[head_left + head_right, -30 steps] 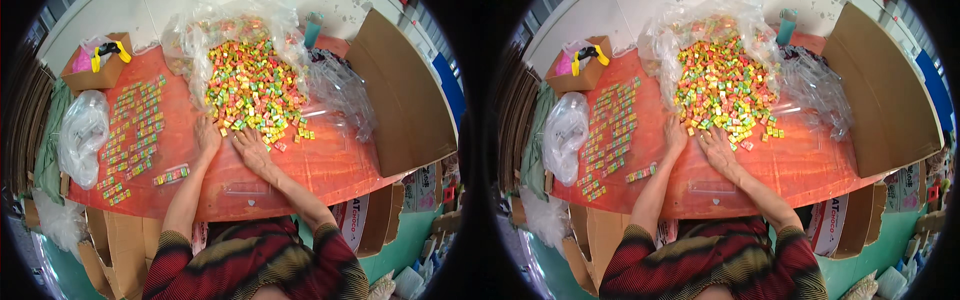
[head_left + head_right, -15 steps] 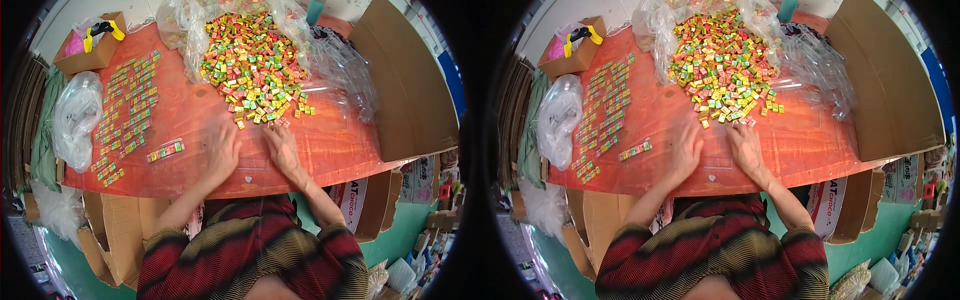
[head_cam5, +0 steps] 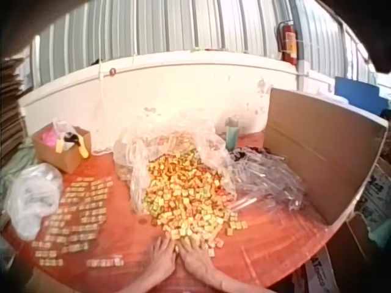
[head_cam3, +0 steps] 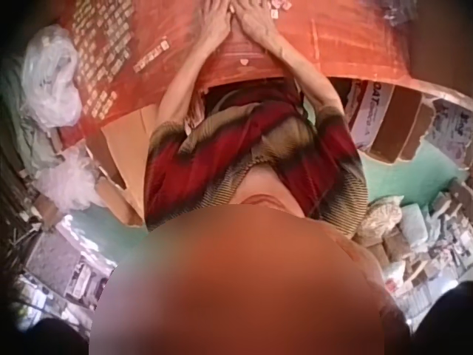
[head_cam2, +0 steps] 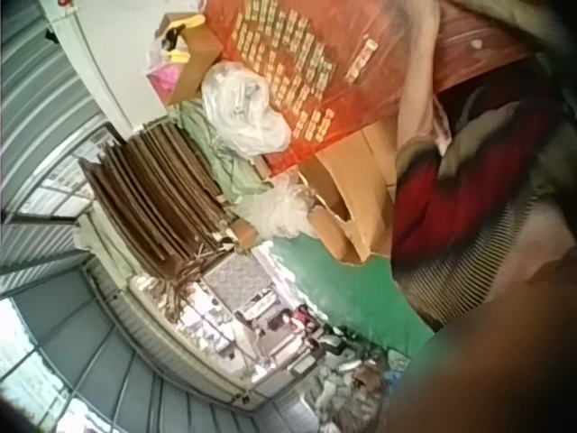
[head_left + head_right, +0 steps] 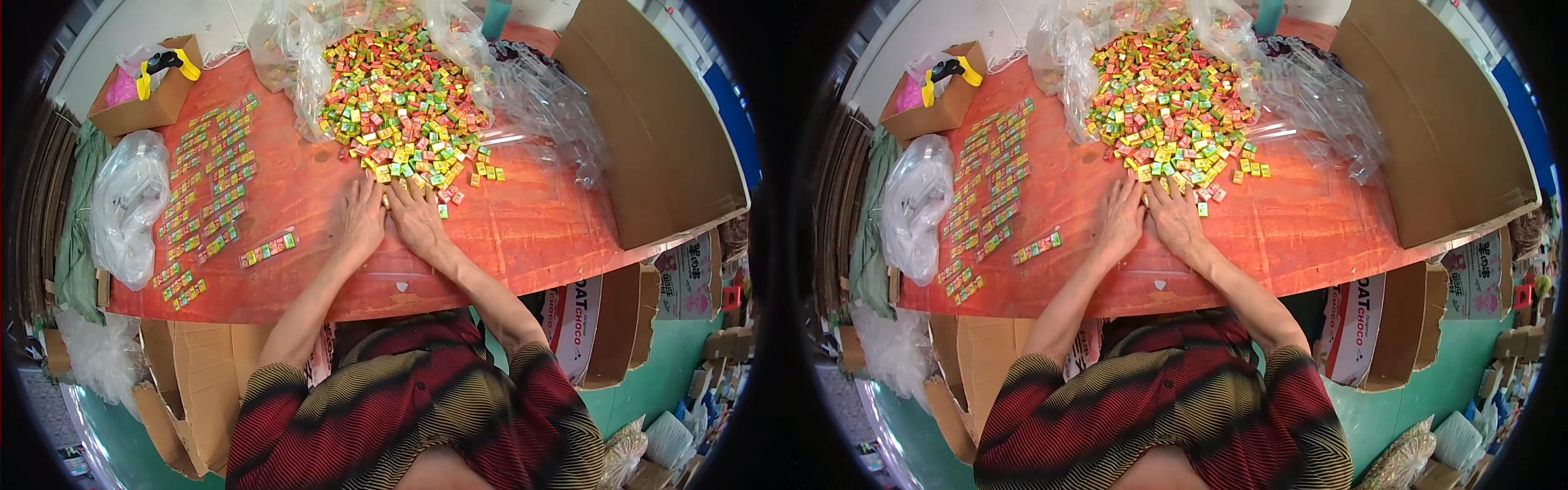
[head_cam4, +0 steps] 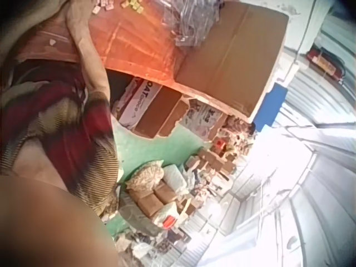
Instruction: The person is sorting and packing small colorful packets into plastic bags on a table.
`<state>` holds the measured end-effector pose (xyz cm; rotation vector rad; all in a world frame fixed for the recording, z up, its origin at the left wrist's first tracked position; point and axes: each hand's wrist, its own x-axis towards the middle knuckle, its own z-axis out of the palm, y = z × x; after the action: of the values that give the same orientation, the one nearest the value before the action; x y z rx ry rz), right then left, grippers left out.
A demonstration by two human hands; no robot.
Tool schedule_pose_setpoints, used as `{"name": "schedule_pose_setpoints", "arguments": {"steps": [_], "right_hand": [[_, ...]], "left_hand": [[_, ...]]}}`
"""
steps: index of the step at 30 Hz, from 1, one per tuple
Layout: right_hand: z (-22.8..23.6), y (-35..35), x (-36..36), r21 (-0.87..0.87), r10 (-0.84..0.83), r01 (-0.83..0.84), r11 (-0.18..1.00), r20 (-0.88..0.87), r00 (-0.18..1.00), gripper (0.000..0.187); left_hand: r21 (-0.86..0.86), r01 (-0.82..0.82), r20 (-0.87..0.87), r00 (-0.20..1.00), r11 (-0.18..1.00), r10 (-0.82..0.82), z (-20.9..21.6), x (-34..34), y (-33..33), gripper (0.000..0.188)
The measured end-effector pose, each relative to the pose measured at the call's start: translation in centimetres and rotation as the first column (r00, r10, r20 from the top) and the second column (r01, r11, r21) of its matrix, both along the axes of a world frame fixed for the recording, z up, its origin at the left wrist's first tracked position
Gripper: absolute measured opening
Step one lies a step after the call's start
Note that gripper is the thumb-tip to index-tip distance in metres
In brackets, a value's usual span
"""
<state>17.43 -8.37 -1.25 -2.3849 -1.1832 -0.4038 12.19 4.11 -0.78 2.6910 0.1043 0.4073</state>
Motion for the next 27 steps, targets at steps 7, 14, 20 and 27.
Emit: {"name": "schedule_pose_setpoints", "arguments": {"steps": [7,14,20,27], "right_hand": [[-0.2,-2.6,0.1,0.045,-0.011,0.009,0.999,0.052,0.999,0.021],[2.4,1.0,0.7,0.160,-0.061,0.103,0.982,-0.252,0.966,0.016],[1.7,1.9,-0.6,0.218,-0.018,0.061,0.974,-0.192,0.981,0.016],[0.7,0.4,-0.6,0.040,-0.048,0.057,0.998,-0.196,0.979,0.018]], "left_hand": [[-0.214,0.176,0.241,0.963,0.961,-0.123,0.0,-2.0,-0.3,0.028],[-0.295,-0.120,0.291,0.934,0.948,0.209,0.7,2.5,5.0,0.020],[-0.196,-0.153,0.147,0.972,0.969,0.184,-0.4,5.8,8.0,0.020],[-0.011,-0.070,-0.096,0.993,0.997,0.069,1.4,7.1,8.2,0.024]]}}
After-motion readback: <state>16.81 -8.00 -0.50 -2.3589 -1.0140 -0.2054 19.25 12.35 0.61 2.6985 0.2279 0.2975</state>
